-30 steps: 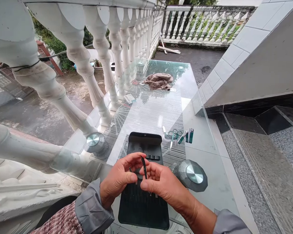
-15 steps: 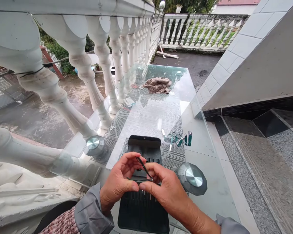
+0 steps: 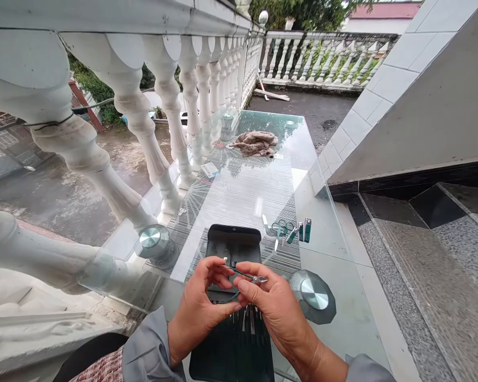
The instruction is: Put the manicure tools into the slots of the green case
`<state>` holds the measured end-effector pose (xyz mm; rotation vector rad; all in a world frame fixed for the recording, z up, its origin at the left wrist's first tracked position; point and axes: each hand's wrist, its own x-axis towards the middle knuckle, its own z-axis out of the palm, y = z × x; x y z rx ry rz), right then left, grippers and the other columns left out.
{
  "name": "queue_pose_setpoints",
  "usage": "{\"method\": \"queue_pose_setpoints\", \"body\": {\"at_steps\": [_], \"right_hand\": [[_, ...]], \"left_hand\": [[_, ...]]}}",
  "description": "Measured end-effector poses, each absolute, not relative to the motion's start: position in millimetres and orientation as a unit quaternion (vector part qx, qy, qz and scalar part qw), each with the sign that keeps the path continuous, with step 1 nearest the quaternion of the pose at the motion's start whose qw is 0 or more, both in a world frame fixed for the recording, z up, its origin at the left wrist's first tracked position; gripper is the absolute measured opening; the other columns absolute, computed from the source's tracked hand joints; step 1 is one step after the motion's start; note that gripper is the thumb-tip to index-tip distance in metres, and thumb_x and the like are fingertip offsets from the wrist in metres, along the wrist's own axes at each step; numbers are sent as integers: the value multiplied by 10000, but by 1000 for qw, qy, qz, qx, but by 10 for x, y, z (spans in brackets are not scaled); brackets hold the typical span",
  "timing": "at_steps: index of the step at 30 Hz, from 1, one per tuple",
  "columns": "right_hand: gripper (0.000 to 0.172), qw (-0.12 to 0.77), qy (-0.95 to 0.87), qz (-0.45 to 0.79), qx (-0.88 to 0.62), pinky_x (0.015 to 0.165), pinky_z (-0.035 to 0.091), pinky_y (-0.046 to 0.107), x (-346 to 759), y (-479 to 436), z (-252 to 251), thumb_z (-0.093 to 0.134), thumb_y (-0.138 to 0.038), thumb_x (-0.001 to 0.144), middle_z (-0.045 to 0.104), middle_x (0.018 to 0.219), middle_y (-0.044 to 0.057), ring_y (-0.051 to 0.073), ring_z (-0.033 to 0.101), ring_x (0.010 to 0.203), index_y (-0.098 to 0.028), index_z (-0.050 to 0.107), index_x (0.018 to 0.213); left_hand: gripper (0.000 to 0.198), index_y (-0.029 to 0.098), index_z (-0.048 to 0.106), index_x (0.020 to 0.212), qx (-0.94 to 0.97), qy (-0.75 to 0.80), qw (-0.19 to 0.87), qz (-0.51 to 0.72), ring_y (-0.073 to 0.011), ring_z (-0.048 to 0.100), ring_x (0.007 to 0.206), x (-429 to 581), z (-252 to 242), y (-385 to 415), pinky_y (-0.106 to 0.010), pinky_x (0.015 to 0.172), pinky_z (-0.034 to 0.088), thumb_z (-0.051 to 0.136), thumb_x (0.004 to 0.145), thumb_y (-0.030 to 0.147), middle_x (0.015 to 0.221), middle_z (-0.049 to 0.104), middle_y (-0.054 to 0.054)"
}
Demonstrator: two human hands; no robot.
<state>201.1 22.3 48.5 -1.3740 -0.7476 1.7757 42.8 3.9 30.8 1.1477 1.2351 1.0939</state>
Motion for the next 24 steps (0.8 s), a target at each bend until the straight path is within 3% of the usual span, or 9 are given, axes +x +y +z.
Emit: {"method": "queue_pose_setpoints", "body": {"at_steps": [3,5,9,11,14,18,20,24], "right_hand": [[635,406,-253,696,-536,608,471,253,1977,208,463,908,-422,556,678,778,9,99,562,600,-187,635,1079],[659,419,-267,674,-546,611,465,245,1992,209,464,904,-409,577,655,754,-14,98,553,614,-199,610,1128],[637,411,-310,660,-547,710,485,261,2012,199,482,882,-414,622,659,809,-8,130,603,747,-213,590,1152],[625,405,-318,672,-532,720,482,262,1992,184,488,859,-456,647,663,844,4,141,610,788,-216,576,1150],[516,344,-365,698,-511,611,443,247,1967,173,489,770,-578,710,627,760,5,125,574,666,-183,595,992],[555,256,-447,672,-532,462,292,227,2041,230,503,604,-716,774,488,594,-44,71,381,462,-169,609,867],[569,234,-479,637,-557,448,227,228,2114,278,525,565,-726,791,402,549,-62,74,307,460,-172,643,894],[550,205,-538,576,-580,476,207,245,2242,354,590,528,-702,821,332,541,-56,94,288,505,-178,693,855]], "left_hand": [[648,216,519,1088,486,520,537,454,-148,600,804,415,302,40,-283,806,490,876,552,142,1004,663,-16],[588,209,530,1057,471,504,566,451,-151,599,789,392,307,56,-273,779,492,868,577,209,976,662,-17],[172,195,599,965,496,494,595,394,-128,540,589,360,328,78,-237,602,443,578,874,339,695,594,18],[217,196,622,949,530,509,571,367,-123,506,527,362,333,69,-231,564,409,465,934,345,613,548,31],[230,205,605,938,539,531,544,362,-117,486,497,379,323,44,-223,552,388,430,952,355,585,528,42],[203,210,576,955,561,540,534,330,-126,480,484,383,295,43,-231,575,373,417,958,335,528,496,63],[207,205,574,930,567,549,523,322,-130,464,482,366,292,64,-236,593,369,406,955,324,495,453,75],[228,203,566,855,566,557,523,312,-128,443,482,325,315,111,-238,595,352,400,945,330,482,413,80]]}}
